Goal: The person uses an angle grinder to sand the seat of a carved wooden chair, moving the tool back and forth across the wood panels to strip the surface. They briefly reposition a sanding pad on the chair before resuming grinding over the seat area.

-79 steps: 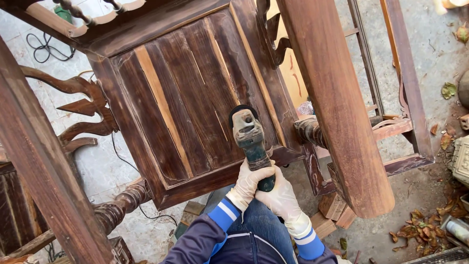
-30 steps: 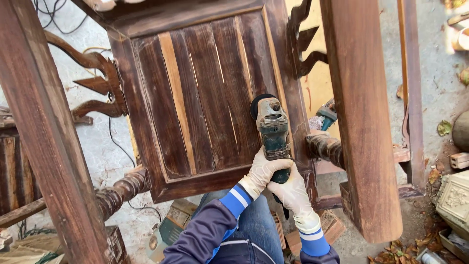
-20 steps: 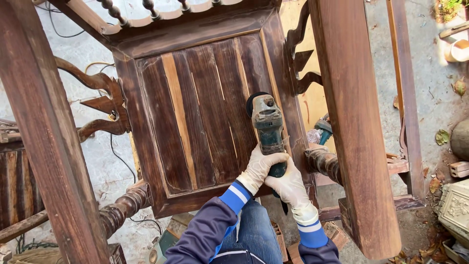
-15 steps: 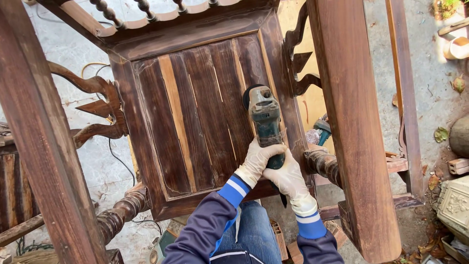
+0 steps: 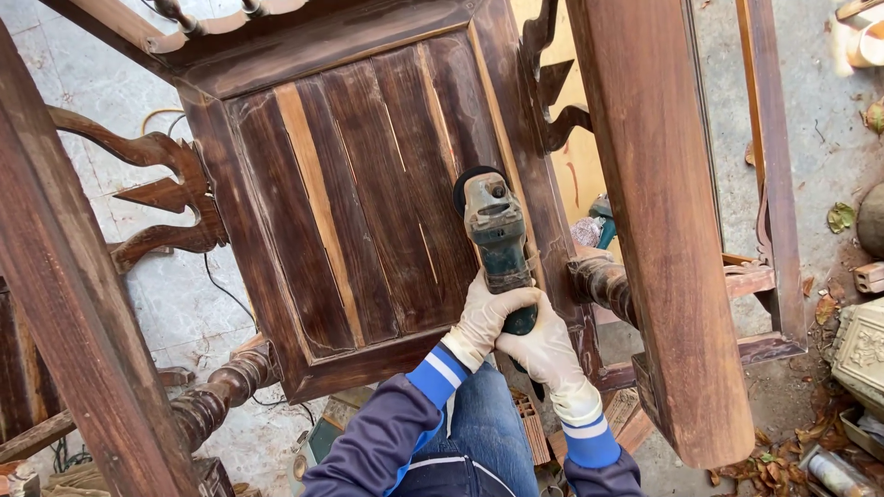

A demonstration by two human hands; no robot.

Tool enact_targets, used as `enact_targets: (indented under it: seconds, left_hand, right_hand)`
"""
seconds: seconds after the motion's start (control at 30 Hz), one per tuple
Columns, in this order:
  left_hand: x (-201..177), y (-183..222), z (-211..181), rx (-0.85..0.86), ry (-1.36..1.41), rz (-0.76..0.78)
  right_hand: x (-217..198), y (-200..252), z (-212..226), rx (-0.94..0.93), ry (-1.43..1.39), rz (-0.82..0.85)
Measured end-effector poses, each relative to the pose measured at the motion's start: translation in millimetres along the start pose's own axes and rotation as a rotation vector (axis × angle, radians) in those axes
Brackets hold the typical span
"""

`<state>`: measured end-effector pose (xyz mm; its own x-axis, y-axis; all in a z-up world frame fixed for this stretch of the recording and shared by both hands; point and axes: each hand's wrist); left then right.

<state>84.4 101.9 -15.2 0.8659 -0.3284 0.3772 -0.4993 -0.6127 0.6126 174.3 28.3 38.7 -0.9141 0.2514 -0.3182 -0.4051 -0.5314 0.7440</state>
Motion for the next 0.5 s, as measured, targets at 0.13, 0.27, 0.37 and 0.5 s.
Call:
enact_targets:
  seconds: [0.13, 0.27, 0.37, 0.5]
  left_hand:
    - [7, 24, 8, -0.038, 0.016, -0.019]
    - [10, 46, 24, -0.035, -0.002, -0.012]
    - [13, 61, 33, -0.052, 0.000, 0.002]
    - [17, 78, 45, -0.081, -0.013, 0.003]
  right_hand:
    - [-2, 18, -21, -0.018, 0.022, -0.007]
    - [-3, 36, -37, -0.030, 0.027, 0.006]
    - [-1, 49, -53, 0.000, 0.040, -0.007]
    - [0, 63, -74, 0.041, 0.043, -0.037]
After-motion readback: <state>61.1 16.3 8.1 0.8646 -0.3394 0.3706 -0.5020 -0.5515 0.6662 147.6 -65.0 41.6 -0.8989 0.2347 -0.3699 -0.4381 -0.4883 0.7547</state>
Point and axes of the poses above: each hand's wrist, its own y-axis away from the middle knuckle, its own x-axis out of the palm, z = x × y, and after that the axes turned 2 degrees about -y, right-handed
